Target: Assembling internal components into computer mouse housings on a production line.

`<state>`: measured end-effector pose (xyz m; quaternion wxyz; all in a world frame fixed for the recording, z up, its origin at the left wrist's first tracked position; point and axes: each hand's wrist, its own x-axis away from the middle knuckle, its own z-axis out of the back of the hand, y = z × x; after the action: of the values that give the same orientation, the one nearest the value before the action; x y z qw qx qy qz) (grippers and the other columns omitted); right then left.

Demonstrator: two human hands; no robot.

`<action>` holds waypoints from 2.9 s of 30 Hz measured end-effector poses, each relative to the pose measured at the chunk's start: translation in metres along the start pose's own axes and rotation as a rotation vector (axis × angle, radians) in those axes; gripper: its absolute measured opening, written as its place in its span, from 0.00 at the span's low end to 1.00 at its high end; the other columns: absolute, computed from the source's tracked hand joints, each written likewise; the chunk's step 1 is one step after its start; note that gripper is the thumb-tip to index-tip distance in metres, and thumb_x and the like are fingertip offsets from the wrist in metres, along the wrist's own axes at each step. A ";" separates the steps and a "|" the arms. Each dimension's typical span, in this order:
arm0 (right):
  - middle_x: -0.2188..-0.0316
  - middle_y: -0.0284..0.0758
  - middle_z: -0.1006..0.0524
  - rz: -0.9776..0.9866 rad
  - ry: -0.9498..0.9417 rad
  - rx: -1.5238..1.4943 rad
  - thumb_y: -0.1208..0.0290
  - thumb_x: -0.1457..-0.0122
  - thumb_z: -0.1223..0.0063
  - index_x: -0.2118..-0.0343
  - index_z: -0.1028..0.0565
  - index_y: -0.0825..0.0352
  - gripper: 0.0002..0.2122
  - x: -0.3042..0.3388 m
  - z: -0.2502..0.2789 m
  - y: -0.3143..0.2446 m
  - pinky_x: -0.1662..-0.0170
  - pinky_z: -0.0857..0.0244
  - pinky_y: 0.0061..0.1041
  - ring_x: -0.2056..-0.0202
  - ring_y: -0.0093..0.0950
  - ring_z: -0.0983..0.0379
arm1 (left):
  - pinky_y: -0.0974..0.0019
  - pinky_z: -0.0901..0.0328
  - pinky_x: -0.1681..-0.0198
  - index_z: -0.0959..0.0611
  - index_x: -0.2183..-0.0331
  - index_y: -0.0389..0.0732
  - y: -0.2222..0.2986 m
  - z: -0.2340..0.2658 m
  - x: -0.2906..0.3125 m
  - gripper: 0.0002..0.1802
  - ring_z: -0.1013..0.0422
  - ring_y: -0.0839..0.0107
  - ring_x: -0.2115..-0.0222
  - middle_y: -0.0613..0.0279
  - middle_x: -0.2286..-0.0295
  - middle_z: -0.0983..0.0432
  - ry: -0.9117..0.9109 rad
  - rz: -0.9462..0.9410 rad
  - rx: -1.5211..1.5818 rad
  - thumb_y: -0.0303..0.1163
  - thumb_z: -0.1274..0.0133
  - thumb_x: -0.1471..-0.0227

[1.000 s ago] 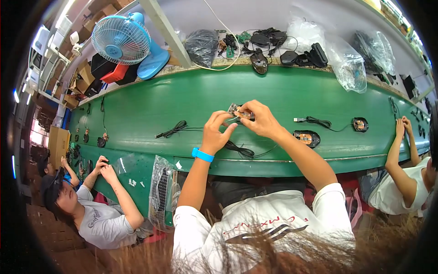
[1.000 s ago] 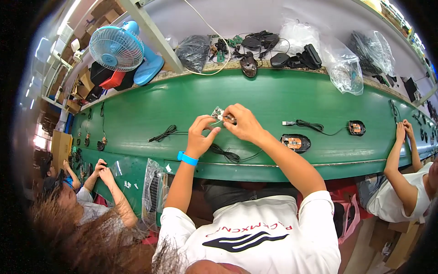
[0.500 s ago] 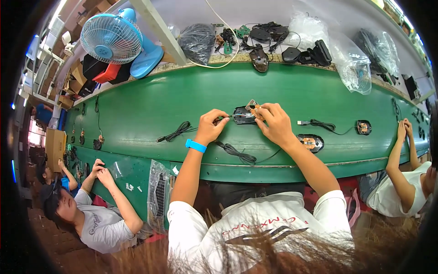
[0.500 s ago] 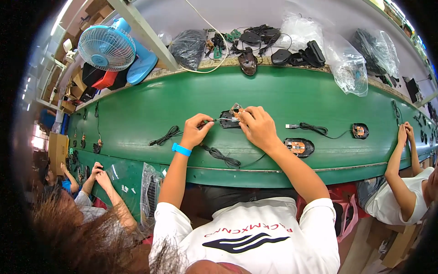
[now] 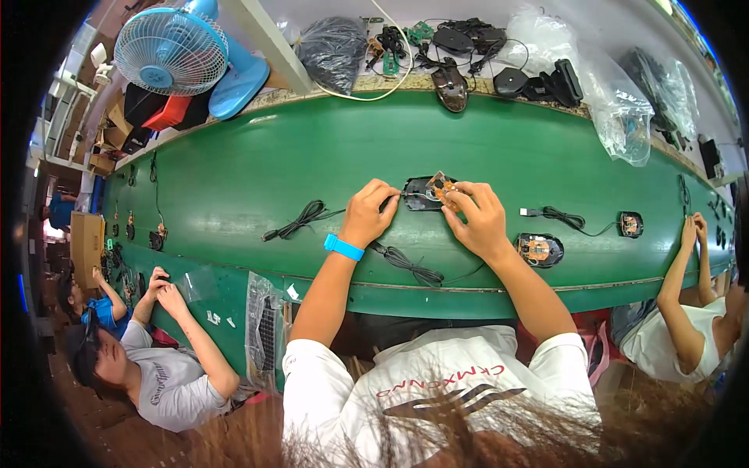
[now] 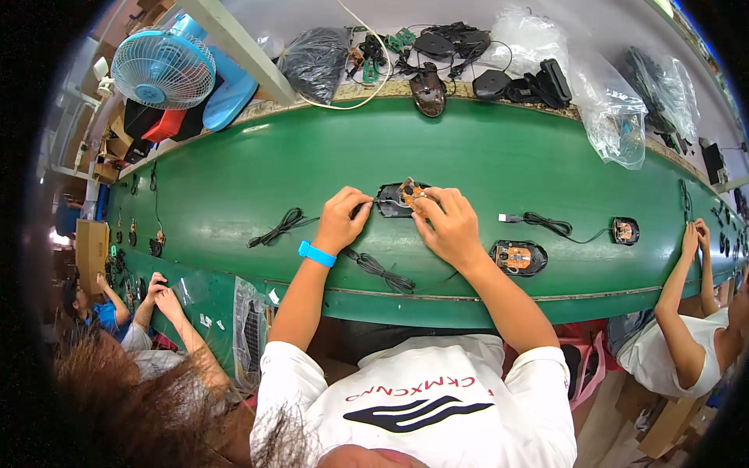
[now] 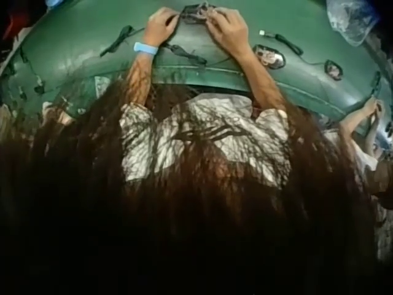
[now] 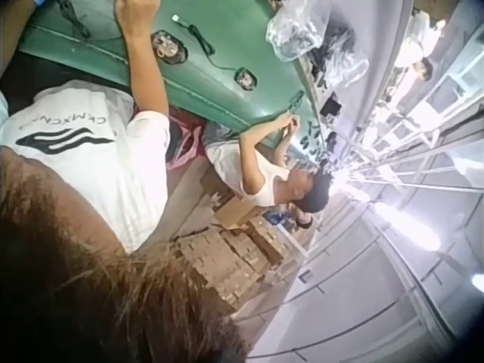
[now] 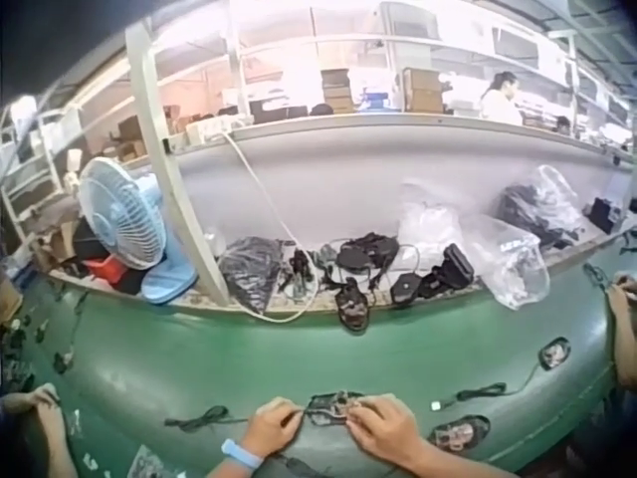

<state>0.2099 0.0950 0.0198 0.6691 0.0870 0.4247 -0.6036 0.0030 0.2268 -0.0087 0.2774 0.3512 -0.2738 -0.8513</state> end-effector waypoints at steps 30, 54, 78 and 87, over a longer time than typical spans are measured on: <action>0.60 0.32 0.22 -0.017 -0.146 0.175 0.74 0.53 0.34 0.64 0.22 0.62 0.12 0.004 0.014 -0.020 0.60 0.33 0.33 0.60 0.35 0.28 | 0.55 0.32 0.72 0.20 0.75 0.41 0.002 0.004 -0.018 0.04 0.26 0.59 0.73 0.61 0.74 0.29 -0.155 -0.193 -0.313 0.28 0.41 0.53; 0.62 0.37 0.23 0.030 -0.332 0.199 0.76 0.49 0.41 0.60 0.23 0.65 0.12 -0.011 0.009 0.029 0.54 0.31 0.34 0.57 0.37 0.29 | 0.53 0.34 0.51 0.19 0.56 0.37 0.067 -0.038 0.012 0.21 0.30 0.51 0.56 0.52 0.58 0.26 -0.048 -0.134 -0.308 0.24 0.41 0.56; 0.56 0.37 0.22 0.168 -0.430 -0.183 0.77 0.47 0.39 0.57 0.18 0.59 0.13 -0.017 0.008 0.056 0.53 0.30 0.33 0.57 0.37 0.28 | 0.38 0.45 0.38 0.19 0.52 0.44 0.066 -0.043 0.020 0.22 0.37 0.48 0.46 0.48 0.51 0.32 -0.142 -0.087 -0.399 0.28 0.45 0.53; 0.57 0.34 0.21 0.269 -0.615 -0.003 0.75 0.49 0.39 0.56 0.18 0.56 0.15 -0.024 0.015 0.060 0.52 0.29 0.31 0.57 0.34 0.28 | 0.37 0.45 0.38 0.18 0.53 0.44 0.066 -0.045 0.021 0.21 0.36 0.48 0.46 0.49 0.51 0.31 -0.156 -0.081 -0.365 0.27 0.46 0.53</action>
<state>0.2714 0.1186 0.0216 0.8397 -0.0448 0.1885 -0.5073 0.0425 0.1549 -0.0014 0.2802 0.2387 -0.1212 -0.9219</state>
